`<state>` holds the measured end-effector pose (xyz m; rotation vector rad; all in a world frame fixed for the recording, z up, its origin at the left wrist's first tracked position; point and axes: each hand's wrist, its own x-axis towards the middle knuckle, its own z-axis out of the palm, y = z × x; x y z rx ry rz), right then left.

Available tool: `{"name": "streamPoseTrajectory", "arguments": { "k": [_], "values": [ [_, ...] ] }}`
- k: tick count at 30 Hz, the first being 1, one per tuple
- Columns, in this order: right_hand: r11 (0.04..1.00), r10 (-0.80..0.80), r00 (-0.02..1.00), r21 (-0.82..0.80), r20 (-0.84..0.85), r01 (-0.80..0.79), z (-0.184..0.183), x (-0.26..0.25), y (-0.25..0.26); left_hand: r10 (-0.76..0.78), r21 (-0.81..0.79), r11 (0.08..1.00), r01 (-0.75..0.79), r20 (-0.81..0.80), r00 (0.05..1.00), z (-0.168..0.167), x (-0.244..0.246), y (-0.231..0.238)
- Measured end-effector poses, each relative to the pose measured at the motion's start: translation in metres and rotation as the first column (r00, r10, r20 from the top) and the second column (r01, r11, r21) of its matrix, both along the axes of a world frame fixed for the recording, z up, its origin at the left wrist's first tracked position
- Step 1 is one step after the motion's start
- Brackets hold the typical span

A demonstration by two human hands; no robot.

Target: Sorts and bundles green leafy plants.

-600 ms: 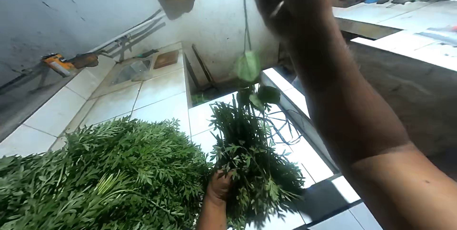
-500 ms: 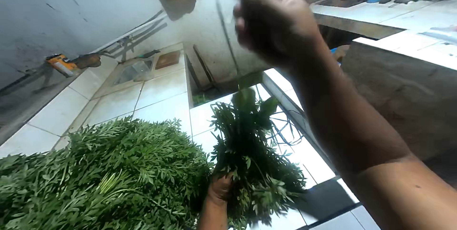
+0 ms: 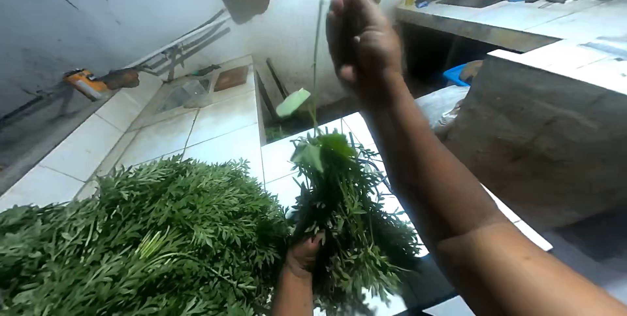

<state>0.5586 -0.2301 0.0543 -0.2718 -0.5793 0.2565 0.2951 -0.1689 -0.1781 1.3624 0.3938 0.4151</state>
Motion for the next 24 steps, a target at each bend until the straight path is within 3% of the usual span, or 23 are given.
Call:
{"name": "streamPoseTrajectory", "arguments": {
  "k": [3, 5, 6, 8, 10, 11, 13, 16, 18, 20, 22, 24],
  "values": [
    [0.949, -0.224, 0.972, -0.245, -0.071, 0.201, -0.043, 0.031, 0.012, 0.062, 0.335, 0.942, -0.021, -0.112, 0.992, -0.003, 0.001, 0.002],
    [0.878, -0.286, 0.955, -0.421, -0.079, 0.229, -0.078, 0.047, 0.013, 0.046, 0.430, 0.903, 0.012, -0.125, 0.991, -0.006, 0.000, 0.005],
    [0.838, -0.303, 0.950, -0.495, -0.074, 0.229, -0.095, 0.053, 0.013, 0.034, 0.368, 0.930, -0.003, -0.077, 0.996, -0.009, 0.000, 0.006],
    [0.684, -0.294, 0.956, -0.694, 0.021, 0.226, -0.126, 0.063, 0.006, -0.034, 0.047, 0.998, 0.032, 0.041, 0.999, -0.017, 0.001, 0.008],
    [0.418, -0.139, 0.979, -0.887, 0.149, 0.195, -0.144, 0.063, -0.011, -0.042, -0.013, 0.999, 0.043, 0.061, 0.997, -0.019, 0.002, 0.010],
    [0.335, -0.085, 0.985, -0.926, 0.152, 0.172, -0.145, 0.057, -0.019, -0.026, -0.007, 1.000, 0.026, 0.000, 1.000, -0.015, 0.002, 0.008],
    [0.290, -0.041, 0.986, -0.942, 0.165, 0.169, -0.139, 0.035, -0.039, 0.008, -0.008, 1.000, -0.008, -0.067, 0.998, -0.012, 0.004, 0.006],
    [0.343, 0.107, 0.936, -0.896, 0.335, 0.281, -0.127, -0.012, -0.078, 0.032, 0.035, 0.999, -0.031, -0.034, 0.999, -0.011, 0.007, 0.004],
    [0.368, 0.218, 0.818, -0.821, 0.532, 0.436, -0.129, -0.042, -0.098, 0.045, 0.004, 0.999, -0.045, -0.009, 0.999, -0.011, 0.011, 0.002],
    [0.328, 0.300, 0.673, -0.736, 0.676, 0.592, -0.128, -0.061, -0.107, 0.061, -0.010, 0.998, -0.061, -0.001, 0.998, -0.010, 0.013, 0.000],
    [0.296, 0.302, 0.628, -0.697, 0.717, 0.653, -0.126, -0.065, -0.109, 0.083, -0.001, 0.997, -0.083, 0.005, 0.997, -0.011, 0.014, 0.001],
    [0.307, 0.237, 0.658, -0.698, 0.715, 0.647, -0.124, -0.055, -0.107, 0.083, -0.006, 0.997, -0.082, 0.031, 0.996, -0.012, 0.016, 0.001]
  ]
}}
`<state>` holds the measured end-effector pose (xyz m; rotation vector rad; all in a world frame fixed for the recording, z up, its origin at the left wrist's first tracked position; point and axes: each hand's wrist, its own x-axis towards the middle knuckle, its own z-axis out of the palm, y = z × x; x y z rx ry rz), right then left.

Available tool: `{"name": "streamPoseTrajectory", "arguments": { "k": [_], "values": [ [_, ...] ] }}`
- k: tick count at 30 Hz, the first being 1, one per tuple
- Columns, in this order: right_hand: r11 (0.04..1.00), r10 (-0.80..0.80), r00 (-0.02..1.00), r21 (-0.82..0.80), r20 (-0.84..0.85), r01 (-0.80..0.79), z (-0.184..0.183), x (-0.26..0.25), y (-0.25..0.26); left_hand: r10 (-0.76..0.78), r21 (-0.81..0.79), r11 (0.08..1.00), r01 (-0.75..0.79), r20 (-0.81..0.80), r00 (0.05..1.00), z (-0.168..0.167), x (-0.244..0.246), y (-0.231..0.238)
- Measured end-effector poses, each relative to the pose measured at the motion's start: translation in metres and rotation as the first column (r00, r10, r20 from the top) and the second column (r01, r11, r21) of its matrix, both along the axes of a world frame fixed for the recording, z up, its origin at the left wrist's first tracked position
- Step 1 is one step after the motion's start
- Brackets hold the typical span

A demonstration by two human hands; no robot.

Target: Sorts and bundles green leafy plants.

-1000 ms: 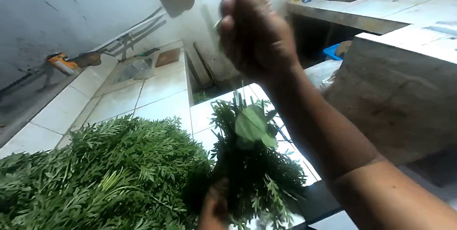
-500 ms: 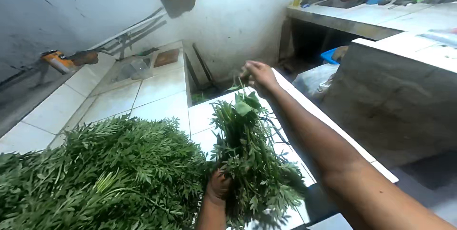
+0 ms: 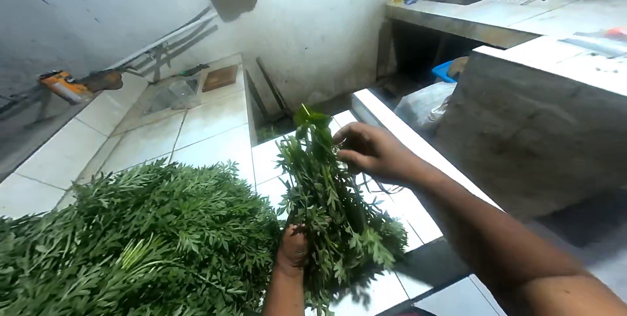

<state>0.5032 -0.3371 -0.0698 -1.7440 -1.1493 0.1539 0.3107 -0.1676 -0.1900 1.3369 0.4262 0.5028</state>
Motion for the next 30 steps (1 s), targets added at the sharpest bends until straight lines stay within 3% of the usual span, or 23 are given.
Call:
{"name": "streamPoseTrajectory", "arguments": {
  "k": [2, 4, 6, 7, 9, 12, 15, 16, 18, 19, 20, 21, 24, 27, 29, 30],
  "values": [
    [0.993, -0.065, 0.990, 0.090, -0.129, 0.077, 0.002, 0.015, 0.006, -0.001, -0.013, 1.000, 0.002, 0.016, 1.000, 0.001, 0.001, 0.000],
    [0.965, -0.115, 0.917, 0.176, -0.381, 0.194, 0.002, 0.031, 0.015, -0.017, -0.029, 0.999, 0.018, 0.014, 1.000, 0.003, 0.002, -0.002],
    [0.950, -0.120, 0.809, 0.172, -0.575, 0.262, 0.001, 0.042, 0.021, -0.017, -0.028, 0.999, 0.017, 0.002, 1.000, 0.005, 0.003, -0.005],
    [0.958, -0.139, 0.809, 0.129, -0.572, 0.256, -0.003, 0.048, 0.022, -0.011, -0.020, 1.000, 0.011, -0.004, 1.000, 0.005, 0.003, -0.005],
    [0.975, -0.199, 0.886, 0.011, -0.419, 0.224, -0.013, 0.056, 0.021, -0.014, -0.015, 1.000, 0.014, 0.008, 1.000, 0.005, 0.005, -0.002],
    [0.919, -0.362, 0.930, -0.189, -0.065, 0.345, -0.024, 0.069, 0.015, -0.014, -0.016, 1.000, 0.014, -0.014, 1.000, 0.007, 0.004, -0.004],
    [0.947, -0.281, 0.945, -0.208, -0.168, 0.245, -0.023, 0.074, 0.005, 0.008, 0.000, 1.000, -0.008, -0.071, 0.997, 0.012, 0.005, -0.003],
    [0.921, -0.307, 0.947, -0.279, -0.090, 0.272, -0.028, 0.076, 0.004, 0.019, 0.002, 1.000, -0.019, -0.081, 0.997, 0.011, 0.005, -0.004],
    [0.726, -0.363, 0.905, -0.542, 0.220, 0.423, -0.050, 0.079, 0.005, 0.012, -0.008, 1.000, -0.013, -0.086, 0.996, 0.008, 0.004, -0.004],
    [0.648, -0.361, 0.882, -0.599, 0.302, 0.471, -0.061, 0.081, 0.005, 0.012, -0.016, 1.000, -0.013, -0.078, 0.997, 0.007, 0.005, -0.003],
    [0.632, -0.377, 0.871, -0.600, 0.315, 0.490, -0.067, 0.082, 0.002, 0.020, -0.024, 0.999, -0.022, -0.069, 0.997, 0.008, 0.006, -0.002],
    [0.677, -0.406, 0.869, -0.546, 0.281, 0.493, -0.066, 0.085, -0.004, 0.029, -0.024, 0.999, -0.031, -0.061, 0.998, 0.008, 0.006, -0.002],
    [0.879, -0.438, 0.898, -0.230, -0.044, 0.418, -0.066, 0.086, -0.017, 0.057, -0.002, 0.998, -0.057, -0.068, 0.996, 0.011, 0.004, -0.004],
    [0.924, -0.368, 0.898, 0.018, -0.241, 0.383, -0.063, 0.085, -0.019, 0.038, -0.002, 0.999, -0.038, -0.049, 0.998, 0.010, 0.007, -0.003],
    [0.929, -0.352, 0.915, 0.041, -0.198, 0.367, -0.060, 0.086, -0.015, 0.052, -0.018, 0.998, -0.053, -0.059, 0.997, 0.009, 0.006, -0.003],
    [0.920, -0.390, 0.919, -0.081, -0.066, 0.384, -0.061, 0.089, -0.013, 0.051, -0.023, 0.998, -0.052, -0.053, 0.997, 0.008, 0.005, -0.002]
  ]
}}
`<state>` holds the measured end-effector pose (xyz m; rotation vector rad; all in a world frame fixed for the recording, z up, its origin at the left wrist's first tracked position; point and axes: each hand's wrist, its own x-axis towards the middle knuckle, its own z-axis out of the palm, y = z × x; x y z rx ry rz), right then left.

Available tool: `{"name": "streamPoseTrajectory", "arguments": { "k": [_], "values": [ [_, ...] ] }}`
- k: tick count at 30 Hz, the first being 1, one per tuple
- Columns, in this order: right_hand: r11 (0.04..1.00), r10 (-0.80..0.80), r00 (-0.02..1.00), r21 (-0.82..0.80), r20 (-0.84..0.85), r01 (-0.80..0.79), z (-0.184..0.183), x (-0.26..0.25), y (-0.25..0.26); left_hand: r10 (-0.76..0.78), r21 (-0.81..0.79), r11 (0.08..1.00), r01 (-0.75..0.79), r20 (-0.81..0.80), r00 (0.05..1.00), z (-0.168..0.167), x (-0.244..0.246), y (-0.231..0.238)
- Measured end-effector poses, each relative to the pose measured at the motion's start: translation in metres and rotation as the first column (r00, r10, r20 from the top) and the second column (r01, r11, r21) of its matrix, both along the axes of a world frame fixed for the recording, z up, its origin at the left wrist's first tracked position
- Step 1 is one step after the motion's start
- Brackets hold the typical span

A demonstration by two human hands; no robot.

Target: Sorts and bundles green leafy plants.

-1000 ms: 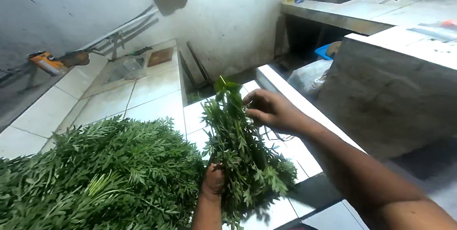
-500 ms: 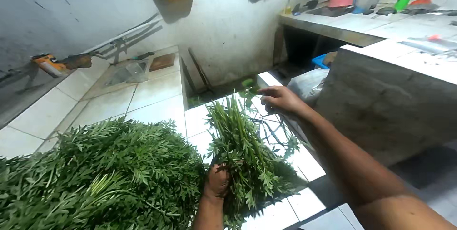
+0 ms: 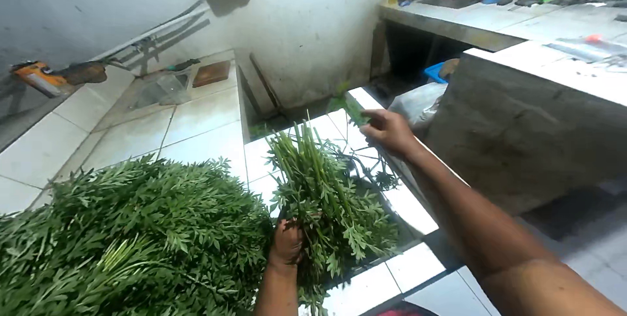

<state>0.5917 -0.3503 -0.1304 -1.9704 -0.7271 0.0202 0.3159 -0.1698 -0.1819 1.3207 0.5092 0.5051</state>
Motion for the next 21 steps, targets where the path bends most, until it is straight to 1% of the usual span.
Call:
{"name": "streamPoseTrajectory", "arguments": {
  "k": [1, 2, 3, 4, 5, 6, 7, 8, 10, 12, 15, 18, 19, 21],
  "values": [
    [0.983, -0.018, 0.998, -0.181, 0.066, 0.029, 0.000, 0.002, 0.002, 0.003, 0.001, 1.000, -0.003, 0.012, 1.000, 0.000, 0.000, 0.000],
    [0.957, -0.035, 0.994, -0.284, 0.101, 0.063, 0.000, 0.003, 0.005, 0.001, 0.004, 1.000, -0.001, 0.033, 0.999, -0.001, 0.001, 0.001],
    [0.956, -0.045, 0.994, -0.284, 0.096, 0.071, 0.001, 0.004, 0.005, 0.004, 0.000, 1.000, -0.004, 0.046, 0.999, 0.000, 0.001, 0.001],
    [0.981, -0.036, 0.998, -0.189, 0.043, 0.043, 0.004, 0.004, 0.005, 0.016, -0.004, 1.000, -0.016, 0.050, 0.999, 0.001, 0.002, 0.001],
    [1.000, 0.020, 0.998, -0.016, -0.059, -0.021, 0.007, 0.002, 0.004, 0.028, -0.010, 1.000, -0.027, 0.051, 0.998, 0.001, 0.001, 0.000],
    [0.977, 0.120, 0.975, 0.199, -0.189, -0.082, 0.008, -0.003, 0.005, 0.035, -0.015, 0.999, -0.034, 0.048, 0.998, 0.000, 0.001, 0.000],
    [0.924, 0.231, 0.928, 0.366, -0.292, -0.114, 0.005, -0.006, 0.006, 0.036, -0.018, 0.999, -0.035, 0.053, 0.998, -0.001, 0.000, 0.000],
    [0.887, 0.304, 0.887, 0.444, -0.348, -0.130, -0.001, -0.008, 0.006, 0.031, -0.017, 0.999, -0.030, 0.055, 0.998, -0.002, 0.000, 0.000],
    [0.869, 0.362, 0.852, 0.467, -0.377, -0.162, -0.013, -0.007, 0.005, 0.039, -0.027, 0.999, -0.037, 0.063, 0.997, -0.002, 0.001, 0.000],
    [0.857, 0.407, 0.823, 0.477, -0.396, -0.195, -0.015, -0.008, 0.003, 0.049, -0.020, 0.999, -0.048, 0.064, 0.997, -0.003, -0.001, 0.001],
    [0.817, 0.479, 0.794, 0.521, -0.375, -0.247, -0.003, -0.014, -0.005, 0.046, -0.026, 0.999, -0.044, 0.080, 0.996, -0.006, -0.005, 0.004],
    [0.771, 0.554, 0.743, 0.568, -0.375, -0.288, 0.009, -0.029, -0.010, 0.033, -0.061, 0.998, -0.026, 0.119, 0.992, -0.008, -0.008, 0.006],
    [0.765, 0.573, 0.726, 0.564, -0.379, -0.310, 0.009, -0.032, -0.008, 0.023, -0.065, 0.998, -0.014, 0.144, 0.989, -0.010, -0.009, 0.008],
    [0.777, 0.568, 0.735, 0.536, -0.370, -0.331, 0.008, -0.039, -0.001, 0.005, -0.046, 0.999, 0.003, 0.179, 0.984, -0.012, -0.009, 0.009]
  ]
}}
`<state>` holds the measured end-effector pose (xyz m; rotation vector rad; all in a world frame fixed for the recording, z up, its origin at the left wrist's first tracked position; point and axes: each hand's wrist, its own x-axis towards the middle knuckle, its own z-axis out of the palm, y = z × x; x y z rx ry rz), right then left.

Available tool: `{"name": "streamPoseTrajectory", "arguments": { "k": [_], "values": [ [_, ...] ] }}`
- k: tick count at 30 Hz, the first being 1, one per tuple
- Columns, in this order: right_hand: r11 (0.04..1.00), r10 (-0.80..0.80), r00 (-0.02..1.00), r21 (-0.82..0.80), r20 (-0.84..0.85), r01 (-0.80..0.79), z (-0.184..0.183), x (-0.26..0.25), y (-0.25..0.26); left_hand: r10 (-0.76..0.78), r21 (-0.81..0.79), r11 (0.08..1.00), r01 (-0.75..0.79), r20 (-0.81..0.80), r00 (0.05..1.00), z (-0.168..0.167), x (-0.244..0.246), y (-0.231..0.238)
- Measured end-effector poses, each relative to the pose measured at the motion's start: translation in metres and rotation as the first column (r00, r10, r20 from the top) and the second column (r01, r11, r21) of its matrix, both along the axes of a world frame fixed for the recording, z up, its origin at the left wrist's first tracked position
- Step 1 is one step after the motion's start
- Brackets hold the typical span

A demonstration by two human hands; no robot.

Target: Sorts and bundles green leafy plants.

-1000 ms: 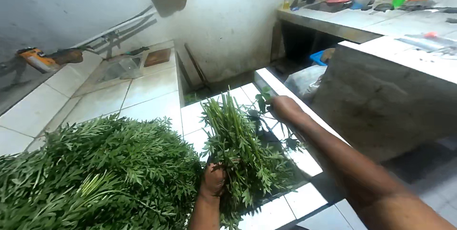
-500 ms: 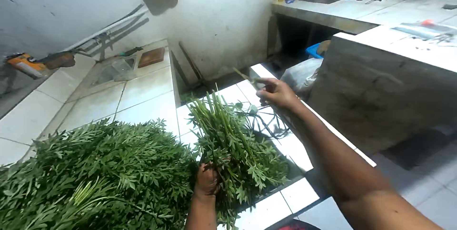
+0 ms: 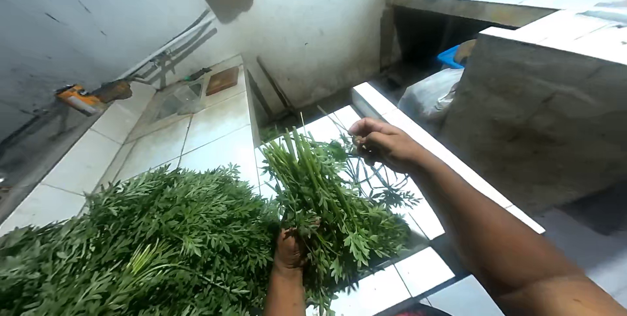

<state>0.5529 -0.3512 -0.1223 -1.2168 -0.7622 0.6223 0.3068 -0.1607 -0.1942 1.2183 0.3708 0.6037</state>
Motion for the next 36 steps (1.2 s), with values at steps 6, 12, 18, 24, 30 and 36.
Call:
{"name": "streamPoseTrajectory", "arguments": {
  "k": [6, 12, 18, 24, 30, 36],
  "values": [
    [0.969, -0.224, 0.933, -0.037, 0.283, 0.244, -0.001, -0.033, 0.025, 0.025, 0.018, 1.000, -0.025, 0.018, 1.000, -0.001, -0.001, 0.000],
    [0.847, -0.376, 0.623, -0.020, 0.686, 0.532, 0.001, -0.034, 0.022, 0.026, -0.004, 1.000, -0.025, 0.032, 0.999, 0.001, -0.003, 0.000],
    [0.931, -0.324, 0.838, -0.010, 0.438, 0.365, 0.008, -0.044, 0.023, 0.017, 0.031, 0.999, -0.018, 0.023, 1.000, -0.002, -0.006, 0.001],
    [0.875, -0.345, 0.772, -0.114, 0.533, 0.470, 0.005, -0.047, 0.027, -0.008, -0.055, 0.998, 0.007, -0.024, 1.000, 0.001, -0.012, 0.002],
    [0.716, -0.447, 0.321, 0.119, 0.835, 0.688, 0.021, -0.040, 0.006, -0.007, -0.055, 0.998, 0.005, -0.037, 0.999, 0.003, -0.011, 0.000],
    [0.874, -0.475, 0.720, 0.179, 0.506, 0.451, 0.045, -0.029, 0.012, -0.062, -0.058, 0.996, 0.063, 0.006, 0.998, 0.000, -0.011, 0.003]
  ]
}}
